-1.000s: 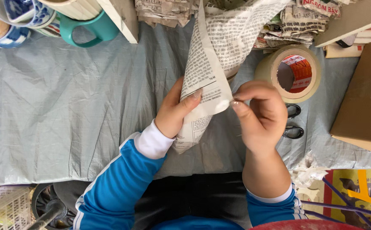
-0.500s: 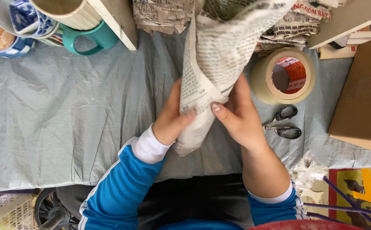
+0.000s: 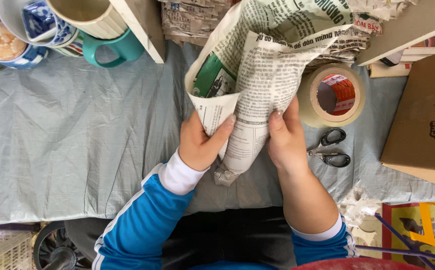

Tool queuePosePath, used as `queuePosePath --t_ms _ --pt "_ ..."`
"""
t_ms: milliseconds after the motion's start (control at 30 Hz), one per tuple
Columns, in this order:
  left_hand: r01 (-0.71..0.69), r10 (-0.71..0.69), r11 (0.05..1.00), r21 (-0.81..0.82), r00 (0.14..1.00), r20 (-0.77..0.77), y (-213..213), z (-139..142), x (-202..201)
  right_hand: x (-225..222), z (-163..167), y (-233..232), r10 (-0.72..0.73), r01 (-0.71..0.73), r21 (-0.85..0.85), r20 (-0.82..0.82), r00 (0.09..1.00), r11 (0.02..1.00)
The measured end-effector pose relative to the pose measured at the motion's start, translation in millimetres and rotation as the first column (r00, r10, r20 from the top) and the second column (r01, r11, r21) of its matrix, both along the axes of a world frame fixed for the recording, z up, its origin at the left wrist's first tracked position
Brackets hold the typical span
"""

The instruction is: The person sits at a low table, folds sheets of newspaper around drinking glasses one at a time, and places each wrapped glass onto a white shelf among other cups and mugs. They occasionally reach into the shelf to reposition the wrapped glasses.

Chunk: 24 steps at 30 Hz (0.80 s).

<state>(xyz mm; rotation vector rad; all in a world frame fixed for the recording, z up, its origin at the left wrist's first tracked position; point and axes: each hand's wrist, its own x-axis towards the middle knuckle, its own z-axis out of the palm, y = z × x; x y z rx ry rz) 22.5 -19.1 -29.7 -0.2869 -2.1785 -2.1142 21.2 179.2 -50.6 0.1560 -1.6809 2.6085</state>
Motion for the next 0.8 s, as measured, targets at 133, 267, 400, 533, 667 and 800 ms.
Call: queuePosePath --t_ms 133,267,400,533,667,800 --pt "-0.242 0.244 0.964 0.110 0.970 -0.011 -10.3 20.4 -8.7 -2.5 -4.2 1.9 -0.043 0.047 -0.062 0.060 0.997 0.997" --pt "-0.286 0.287 0.958 0.023 0.948 -0.139 -29.5 40.7 -15.7 -1.7 -5.1 2.2 -0.011 0.011 -0.055 -0.005 1.000 0.998" --pt "-0.342 0.235 0.896 -0.283 0.906 -0.351 -40.2 39.6 -22.6 0.3 -5.4 3.3 -0.002 0.001 -0.047 -0.014 1.000 0.999" --pt "-0.343 0.295 0.925 -0.164 0.920 -0.260 -44.5 25.5 -27.7 -2.6 -7.7 6.1 -0.030 0.032 -0.085 0.024 0.999 0.996" --pt "-0.323 0.300 0.939 -0.120 0.938 -0.173 -53.4 15.5 -34.7 -8.1 -9.0 11.4 -0.099 0.104 -0.090 0.049 0.994 0.991" --pt "-0.194 0.185 0.973 0.125 0.979 0.082 -60.1 12.7 -35.3 -14.8 -5.6 21.2 -0.141 0.138 -0.089 -0.037 0.989 0.986"
